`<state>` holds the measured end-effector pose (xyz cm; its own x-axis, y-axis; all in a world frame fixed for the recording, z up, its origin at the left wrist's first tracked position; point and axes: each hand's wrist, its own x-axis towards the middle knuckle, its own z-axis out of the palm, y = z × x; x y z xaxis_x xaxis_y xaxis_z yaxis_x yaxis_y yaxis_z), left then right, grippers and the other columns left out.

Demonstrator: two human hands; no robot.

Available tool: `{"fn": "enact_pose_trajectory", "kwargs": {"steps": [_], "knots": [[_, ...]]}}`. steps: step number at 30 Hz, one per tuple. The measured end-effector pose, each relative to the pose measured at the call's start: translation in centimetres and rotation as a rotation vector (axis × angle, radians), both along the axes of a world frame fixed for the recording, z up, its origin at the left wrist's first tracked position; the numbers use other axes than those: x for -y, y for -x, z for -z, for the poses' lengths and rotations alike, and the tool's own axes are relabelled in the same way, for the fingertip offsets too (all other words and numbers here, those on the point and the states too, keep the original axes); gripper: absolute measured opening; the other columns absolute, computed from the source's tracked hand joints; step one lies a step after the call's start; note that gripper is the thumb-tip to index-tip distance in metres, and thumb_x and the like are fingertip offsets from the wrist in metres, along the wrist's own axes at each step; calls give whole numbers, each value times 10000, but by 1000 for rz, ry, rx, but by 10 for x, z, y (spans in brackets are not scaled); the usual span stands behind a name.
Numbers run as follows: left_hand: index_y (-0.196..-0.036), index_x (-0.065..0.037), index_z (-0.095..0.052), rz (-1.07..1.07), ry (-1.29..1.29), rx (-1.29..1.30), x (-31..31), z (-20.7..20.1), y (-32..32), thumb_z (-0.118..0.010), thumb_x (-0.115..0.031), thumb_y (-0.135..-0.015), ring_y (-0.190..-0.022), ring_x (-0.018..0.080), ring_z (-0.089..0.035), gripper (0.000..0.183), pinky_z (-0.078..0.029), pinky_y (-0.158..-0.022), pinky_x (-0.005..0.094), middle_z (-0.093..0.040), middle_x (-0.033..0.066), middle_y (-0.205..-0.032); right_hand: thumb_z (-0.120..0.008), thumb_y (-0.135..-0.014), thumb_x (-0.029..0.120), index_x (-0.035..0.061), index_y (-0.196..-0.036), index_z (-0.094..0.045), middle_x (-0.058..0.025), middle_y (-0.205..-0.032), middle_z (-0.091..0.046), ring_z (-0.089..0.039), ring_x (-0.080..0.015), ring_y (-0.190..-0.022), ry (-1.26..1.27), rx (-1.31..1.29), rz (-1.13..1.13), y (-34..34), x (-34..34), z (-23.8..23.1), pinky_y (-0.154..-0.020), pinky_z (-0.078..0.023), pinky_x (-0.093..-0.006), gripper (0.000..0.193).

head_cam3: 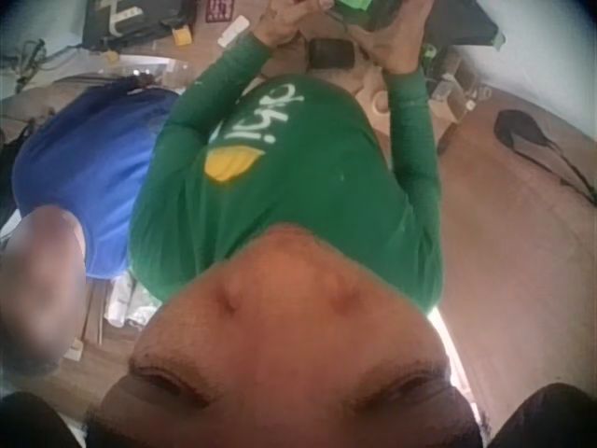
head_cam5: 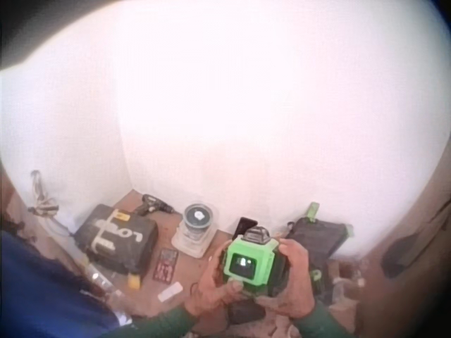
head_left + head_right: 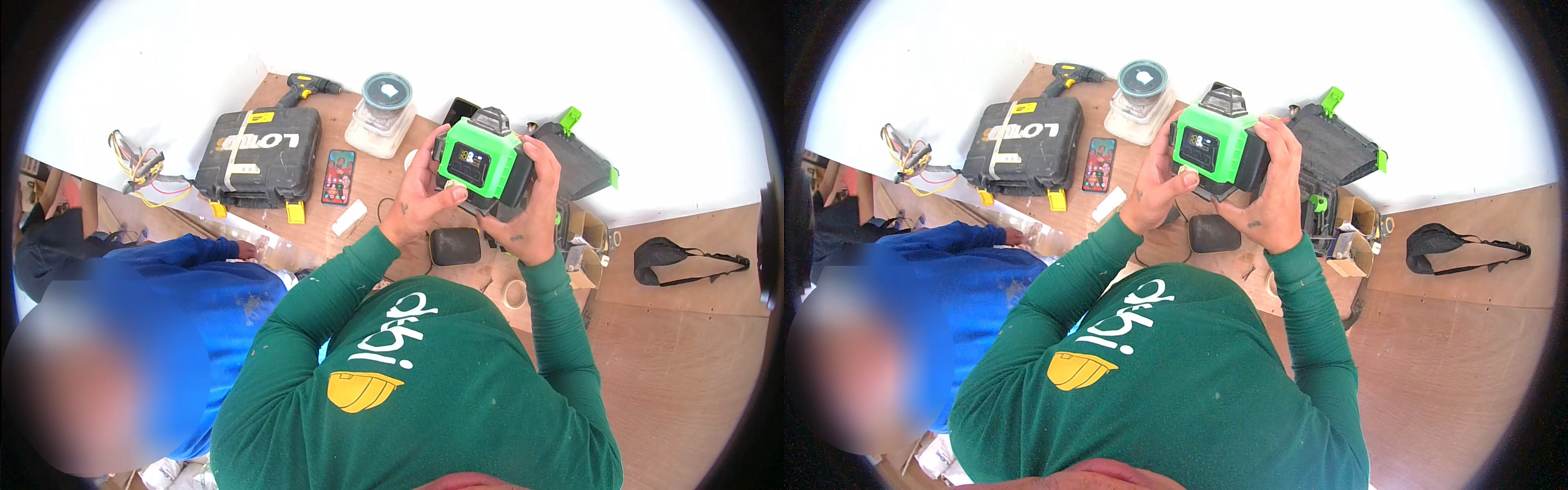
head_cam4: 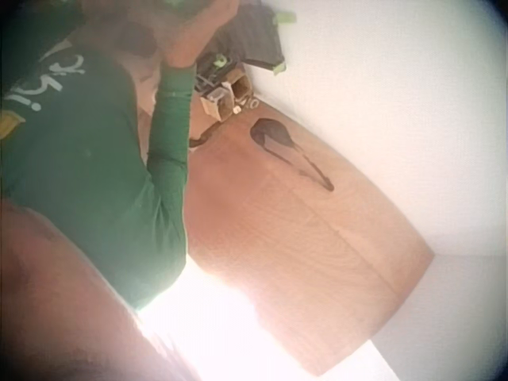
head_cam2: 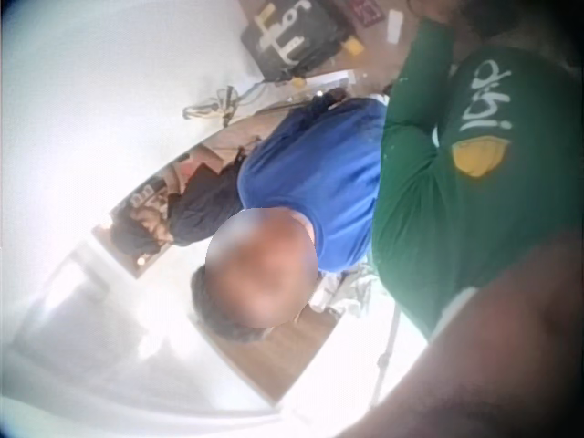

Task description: The person removes a green laser level from a yellow tripod, places it on a workbench, and opens a black carrying case. They then retrieve a black battery pack, attach it to the laser level, and activate the device to project a green laser line. Finally, they place the laser level and battery back into the case and close it.

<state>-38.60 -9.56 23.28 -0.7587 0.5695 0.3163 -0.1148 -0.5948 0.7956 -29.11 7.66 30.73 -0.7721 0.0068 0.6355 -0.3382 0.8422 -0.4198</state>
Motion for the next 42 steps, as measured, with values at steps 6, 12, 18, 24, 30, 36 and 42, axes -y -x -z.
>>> {"fn": "enact_pose_trajectory", "kwargs": {"steps": [6,12,18,24,30,36,42], "knots": [[-1664,-23,-203,-13,11,-20,1,1,2,-812,-172,-871,-1265,201,-572,1011,-461,-1094,342,-567,138,-1399,-918,-561,58,67,-1523,-382,-225,-1509,-457,-448,-437,-1412,-46,-28,1,2,0,0,-1174,-406,-525,1102],[-1663,-26,-204,-6,7,-4,1,2,2,-815,-174,-872,-1276,205,-570,1011,-442,-1119,351,-564,139,-1414,-921,-573,80,69,-1526,-381,-224,-1505,-462,-441,-438,-1418,25,18,-3,3,0,3,-1175,-407,-528,1095],[-1665,-34,-200,-15,0,0,2,4,1,-817,-169,-873,-1284,210,-563,1013,-451,-1118,360,-560,140,-1419,-906,-546,38,65,-1539,-370,-192,-1521,-422,-452,-373,-1427,-52,4,5,3,0,1,-1196,-404,-476,1129],[-1663,-39,-219,-11,5,11,3,4,0,-819,-174,-876,-1292,212,-562,999,-459,-1114,363,-548,142,-1439,-925,-570,81,69,-1531,-378,-215,-1507,-457,-447,-419,-1420,7,1,-10,3,0,5,-1182,-400,-513,1106],[-1665,-44,-218,-21,4,19,3,2,-2,-817,-158,-874,-1270,207,-572,999,-457,-1114,358,-553,139,-1419,-918,-568,71,71,-1521,-384,-222,-1507,-459,-438,-435,-1424,-32,-28,-16,3,0,3,-1179,-404,-528,1093],[-1666,-48,-216,-8,-1,11,1,5,-1,-817,-151,-875,-1284,204,-564,999,-467,-1108,360,-561,132,-1413,-919,-581,83,66,-1520,-385,-223,-1502,-466,-444,-438,-1419,42,19,-10,1,-2,6,-1174,-411,-520,1081],[-1669,-62,-213,13,14,18,4,1,-2,-816,-157,-878,-1300,213,-553,1000,-446,-1123,365,-561,145,-1413,-910,-567,72,67,-1516,-391,-224,-1491,-473,-456,-438,-1409,-26,-26,-8,2,-1,3,-1171,-413,-520,1081]]}}
